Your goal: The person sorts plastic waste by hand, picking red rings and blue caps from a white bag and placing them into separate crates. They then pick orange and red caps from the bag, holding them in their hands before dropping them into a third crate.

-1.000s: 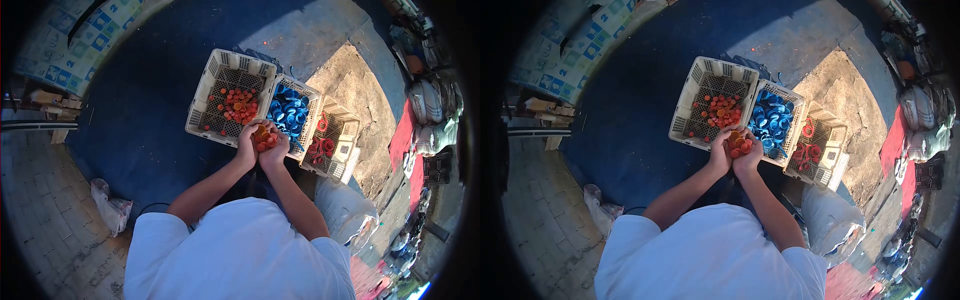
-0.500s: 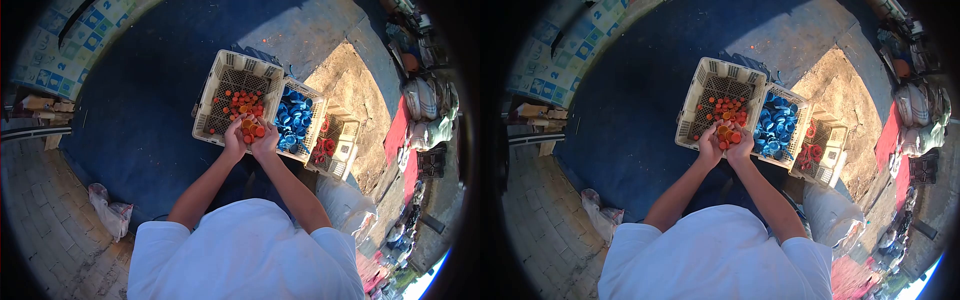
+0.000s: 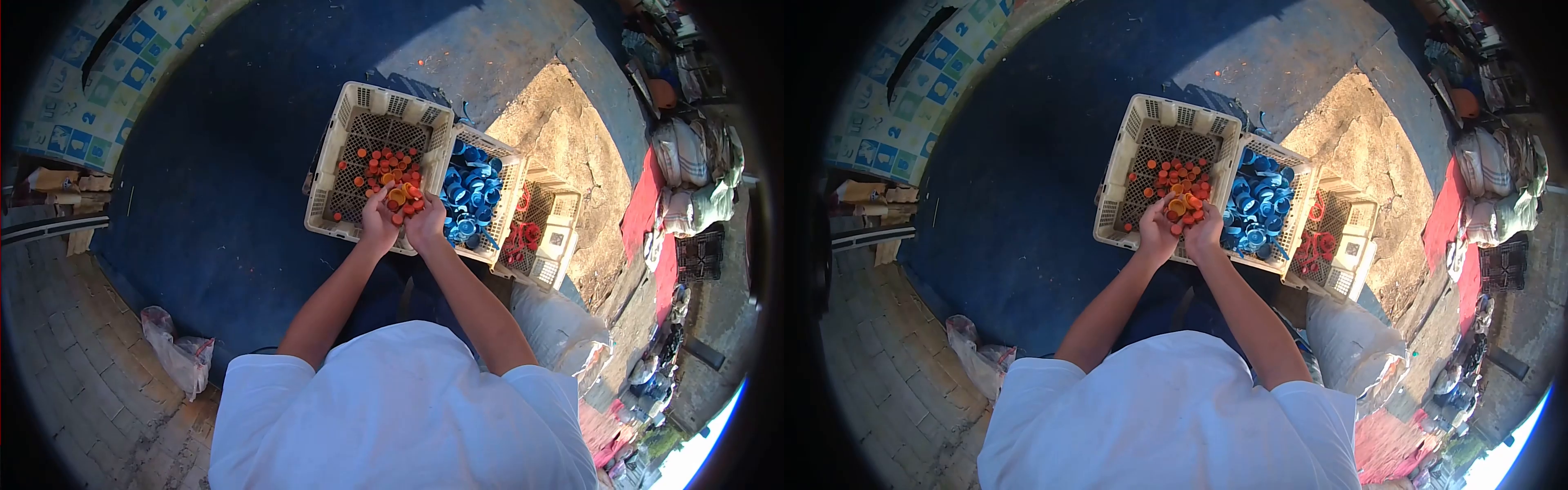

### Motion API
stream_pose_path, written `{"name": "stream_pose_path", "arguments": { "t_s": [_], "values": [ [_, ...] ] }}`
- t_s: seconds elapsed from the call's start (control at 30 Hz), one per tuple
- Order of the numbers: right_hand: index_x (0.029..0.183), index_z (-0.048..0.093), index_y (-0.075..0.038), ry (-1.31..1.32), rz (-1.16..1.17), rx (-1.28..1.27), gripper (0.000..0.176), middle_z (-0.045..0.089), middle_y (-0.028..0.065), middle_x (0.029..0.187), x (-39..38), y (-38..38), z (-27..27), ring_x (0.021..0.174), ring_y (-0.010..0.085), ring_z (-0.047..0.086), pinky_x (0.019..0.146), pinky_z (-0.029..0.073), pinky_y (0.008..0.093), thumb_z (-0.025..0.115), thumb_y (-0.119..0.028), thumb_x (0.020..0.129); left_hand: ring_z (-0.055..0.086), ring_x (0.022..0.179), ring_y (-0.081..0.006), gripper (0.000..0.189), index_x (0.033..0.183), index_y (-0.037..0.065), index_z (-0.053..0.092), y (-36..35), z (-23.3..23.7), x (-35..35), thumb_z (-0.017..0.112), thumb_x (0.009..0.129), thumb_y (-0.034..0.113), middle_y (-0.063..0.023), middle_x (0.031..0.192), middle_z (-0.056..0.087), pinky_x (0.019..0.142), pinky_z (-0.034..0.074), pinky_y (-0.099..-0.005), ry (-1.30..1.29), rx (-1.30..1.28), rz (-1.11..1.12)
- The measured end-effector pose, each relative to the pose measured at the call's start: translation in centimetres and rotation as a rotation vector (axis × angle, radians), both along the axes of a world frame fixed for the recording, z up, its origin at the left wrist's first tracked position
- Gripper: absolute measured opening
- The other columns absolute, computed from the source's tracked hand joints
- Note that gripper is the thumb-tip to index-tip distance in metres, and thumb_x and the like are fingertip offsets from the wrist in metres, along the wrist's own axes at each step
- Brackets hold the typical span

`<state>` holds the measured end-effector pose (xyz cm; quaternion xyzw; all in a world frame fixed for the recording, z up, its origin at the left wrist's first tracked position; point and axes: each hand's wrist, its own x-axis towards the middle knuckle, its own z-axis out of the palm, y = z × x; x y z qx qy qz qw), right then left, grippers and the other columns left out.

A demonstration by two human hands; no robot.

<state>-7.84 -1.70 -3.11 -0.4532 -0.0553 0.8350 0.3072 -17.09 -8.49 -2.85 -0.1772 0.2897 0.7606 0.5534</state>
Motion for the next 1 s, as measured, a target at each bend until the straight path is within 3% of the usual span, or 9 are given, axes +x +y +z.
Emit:
{"name": "stream_pose_path", "arguments": {
  "t_s": [0.2, 0.4, 0.5, 0.8, 0.9, 1.0],
  "values": [
    [0.158, 0.022, -0.001, -0.058, 0.066, -0.021, 0.075, 0.040, 0.0168, 0.152, -0.8, 0.2, 1.9, 0.138, 0.0309, 0.041, 0.118, 0.028, 0.0429, 0.047, -0.039, 0.099, 0.048, 0.133, -0.0269, 0.050, 0.139, 0.004, 0.047, 0.2, 0.7, -0.6, 0.057, 0.097, 0.030, -0.0127, 0.140, 0.049, 0.114, 0.036, -0.0405, 0.007, -0.011, -0.011],
    [0.161, 0.011, -0.002, -0.077, 0.058, -0.055, 0.081, 0.021, 0.0263, 0.163, -0.7, 0.8, 1.3, 0.152, 0.0383, 0.023, 0.123, 0.020, 0.0461, 0.049, -0.038, 0.098, 0.041, 0.139, -0.0311, 0.057, 0.144, 0.006, 0.042, 0.5, 0.2, -0.8, 0.060, 0.096, 0.031, -0.0152, 0.147, 0.041, 0.118, 0.033, -0.0436, -0.057, 0.005, 0.016],
    [0.161, 0.011, -0.002, -0.024, 0.041, -0.053, 0.080, 0.018, 0.0274, 0.164, -0.4, 0.8, 1.4, 0.152, 0.0390, 0.022, 0.123, 0.019, 0.0468, 0.049, -0.037, 0.099, 0.033, 0.145, -0.0349, 0.053, 0.139, 0.006, 0.046, 0.6, -0.2, -0.7, 0.060, 0.094, 0.033, -0.0170, 0.148, 0.039, 0.122, 0.026, -0.0456, -0.044, -0.026, 0.013],
    [0.161, 0.015, -0.006, -0.100, 0.059, -0.072, 0.079, 0.024, 0.0242, 0.162, -0.1, -0.4, 0.1, 0.148, 0.0378, 0.029, 0.121, 0.024, 0.0475, 0.050, -0.041, 0.099, 0.023, 0.150, -0.0326, 0.064, 0.145, 0.003, 0.039, 0.9, -1.1, -0.4, 0.060, 0.094, 0.037, -0.0170, 0.154, 0.031, 0.122, 0.026, -0.0460, 0.053, -0.178, 0.056],
    [0.160, 0.015, -0.005, -0.054, 0.061, -0.059, 0.081, 0.020, 0.0236, 0.164, -0.1, -0.9, 0.3, 0.148, 0.0393, 0.030, 0.121, 0.024, 0.0480, 0.051, -0.042, 0.098, 0.017, 0.151, -0.0302, 0.072, 0.151, 0.003, 0.031, 1.6, -0.9, -0.4, 0.058, 0.095, 0.040, -0.0154, 0.158, 0.025, 0.123, 0.018, -0.0458, 0.097, -0.185, 0.069],
    [0.160, 0.014, -0.002, -0.103, 0.031, -0.114, 0.080, 0.025, 0.0257, 0.161, -0.5, -0.8, 1.4, 0.148, 0.0410, 0.029, 0.121, 0.027, 0.0481, 0.051, -0.036, 0.098, 0.010, 0.154, -0.0287, 0.079, 0.154, 0.002, 0.023, 2.1, 0.3, -0.3, 0.056, 0.096, 0.043, -0.0136, 0.161, 0.020, 0.124, 0.008, -0.0457, 0.126, -0.095, 0.066]
  ]
}}
